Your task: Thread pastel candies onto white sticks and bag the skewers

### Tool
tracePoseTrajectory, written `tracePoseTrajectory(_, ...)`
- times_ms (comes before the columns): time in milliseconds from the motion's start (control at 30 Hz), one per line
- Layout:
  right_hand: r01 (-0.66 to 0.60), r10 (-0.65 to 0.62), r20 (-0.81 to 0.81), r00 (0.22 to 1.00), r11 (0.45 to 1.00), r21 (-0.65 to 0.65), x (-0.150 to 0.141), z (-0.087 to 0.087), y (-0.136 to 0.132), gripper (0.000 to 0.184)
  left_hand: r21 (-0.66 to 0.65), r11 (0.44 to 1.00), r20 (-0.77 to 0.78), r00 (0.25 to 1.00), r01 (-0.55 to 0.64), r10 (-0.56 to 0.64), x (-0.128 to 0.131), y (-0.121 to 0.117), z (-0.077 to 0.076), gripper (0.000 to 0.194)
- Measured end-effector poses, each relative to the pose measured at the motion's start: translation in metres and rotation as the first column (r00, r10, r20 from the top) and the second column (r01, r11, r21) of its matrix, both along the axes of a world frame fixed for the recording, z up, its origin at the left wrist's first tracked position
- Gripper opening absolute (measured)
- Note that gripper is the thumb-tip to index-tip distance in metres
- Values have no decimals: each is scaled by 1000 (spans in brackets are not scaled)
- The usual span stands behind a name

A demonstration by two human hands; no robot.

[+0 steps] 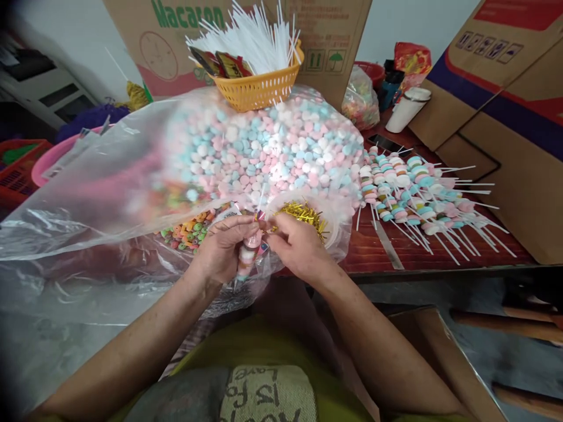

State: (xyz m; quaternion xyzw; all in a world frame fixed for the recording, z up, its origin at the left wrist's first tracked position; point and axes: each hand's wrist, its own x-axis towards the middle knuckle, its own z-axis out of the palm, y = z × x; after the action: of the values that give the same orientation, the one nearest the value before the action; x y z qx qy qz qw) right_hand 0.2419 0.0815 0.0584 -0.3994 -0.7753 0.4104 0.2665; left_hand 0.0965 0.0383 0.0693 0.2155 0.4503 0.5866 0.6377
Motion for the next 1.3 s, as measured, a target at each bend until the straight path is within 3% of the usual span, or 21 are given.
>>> tracePoseTrajectory(67, 9, -8, -76, 997, 1000, 15, 4, 0, -4, 15, -11, 1000, 32, 999, -3, 4, -5, -2, 0, 24)
tracePoseTrajectory(167, 189, -168, -271, 948, 981, 53, 6, 7, -10, 14, -19, 1000, 4, 1000, -5, 5, -12, -2, 0, 23)
tracePoseTrajectory(233, 166, -120, -316, 941, 979, 122, -1, 14, -14, 17, -1, 1000, -67, 997, -25, 25, -12, -3, -2, 20)
tracePoseTrajectory(300, 8, 49, -280, 959, 980, 201, -12, 17, -17, 22, 53, 998, -125, 992, -17, 24, -11, -4, -4, 13)
tracePoseTrajectory(367, -79, 133, -238, 962, 971, 224, -22, 15, -18, 30, 100, 995, -154, 988, 5, 10, -10, -7, -7, 9)
tracePoseTrajectory(533, -18, 35, -115, 993, 990, 142, -29, -2, -19, 49, 105, 992, -191, 981, 65, -44, -14, -19, -16, 16)
tracePoseTrajectory(700, 72, -63, -43, 997, 961, 266, -36, -4, -26, 56, 181, 971, -347, 934, 156, -85, -20, -27, -8, 20)
tracePoseTrajectory(767, 95, -66, -108, 992, 953, 288, -39, -1, -29, 55, 199, 971, -302, 951, 131, -66, -19, -26, -5, 25)
tracePoseTrajectory(833, 119, -67, -203, 977, 959, 258, -39, 1, -32, 54, 178, 982, -162, 986, 66, -37, -19, -23, -4, 25)
tracePoseTrajectory(933, 165, -131, -380, 916, 985, 59, -35, 4, -32, 33, 139, 990, -24, 1000, 20, -17, -20, -18, -7, 21)
tracePoseTrajectory(1033, 21, -61, -385, 921, 994, -109, -34, 6, -29, 8, 140, 989, -50, 998, 42, -35, -20, -14, -10, 22)
tracePoseTrajectory(1133, -56, 37, -273, 961, 997, -61, -36, 5, -24, 8, 141, 987, -67, 995, 77, -68, -18, -12, -10, 25)
tracePoseTrajectory(1300, 55, -40, -149, 988, 994, 96, -38, -1, -17, 10, 142, 982, -26, 992, 125, -123, -20, -12, -12, 18)
